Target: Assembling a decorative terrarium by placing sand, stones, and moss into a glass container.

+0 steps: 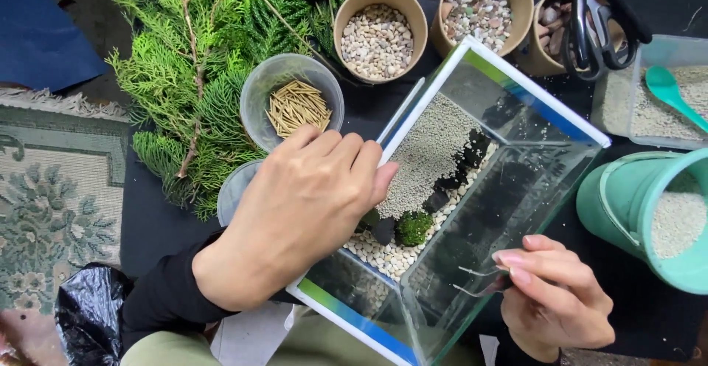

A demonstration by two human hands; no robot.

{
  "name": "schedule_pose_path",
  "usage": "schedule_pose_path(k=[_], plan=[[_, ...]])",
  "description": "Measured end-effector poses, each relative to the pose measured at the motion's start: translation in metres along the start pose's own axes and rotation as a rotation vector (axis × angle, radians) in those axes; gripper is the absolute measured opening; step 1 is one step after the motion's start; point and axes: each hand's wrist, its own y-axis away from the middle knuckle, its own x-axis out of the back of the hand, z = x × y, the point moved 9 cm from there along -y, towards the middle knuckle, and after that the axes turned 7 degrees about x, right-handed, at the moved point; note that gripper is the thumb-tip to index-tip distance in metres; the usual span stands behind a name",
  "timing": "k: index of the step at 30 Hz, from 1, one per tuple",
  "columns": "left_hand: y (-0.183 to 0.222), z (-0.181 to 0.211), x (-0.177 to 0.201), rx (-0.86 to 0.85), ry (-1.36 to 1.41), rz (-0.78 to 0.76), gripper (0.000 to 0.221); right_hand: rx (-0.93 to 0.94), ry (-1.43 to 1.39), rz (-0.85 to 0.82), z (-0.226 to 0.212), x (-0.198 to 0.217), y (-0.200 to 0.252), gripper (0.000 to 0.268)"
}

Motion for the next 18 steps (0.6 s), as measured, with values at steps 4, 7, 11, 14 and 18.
schedule_pose_path(k=[4,7,11,14,18], plan=[[0.0003,0.0008,-0.0011,-0.004,-0.018,0.005,0.038,0.005,-0.017,0.04,0.0034,0.0013,0.0046,0.009],[0.0004,0.0013,-0.001,-0.004,-0.025,0.005,0.037,0.018,-0.014,0.057,0.0035,0.0013,0.0045,0.006],[0.0003,0.002,-0.0011,-0.008,-0.042,-0.002,0.037,0.017,-0.014,0.02,0.0006,0.0005,0.0014,0.007],[-0.0003,0.0018,-0.0003,-0.005,-0.027,-0.004,0.037,0.006,-0.014,0.045,-0.0005,0.0005,0.0016,0.007],[0.0002,0.0017,-0.0014,-0.005,-0.018,-0.001,0.037,0.028,-0.031,0.048,0.0001,0.0005,0.0053,0.007]])
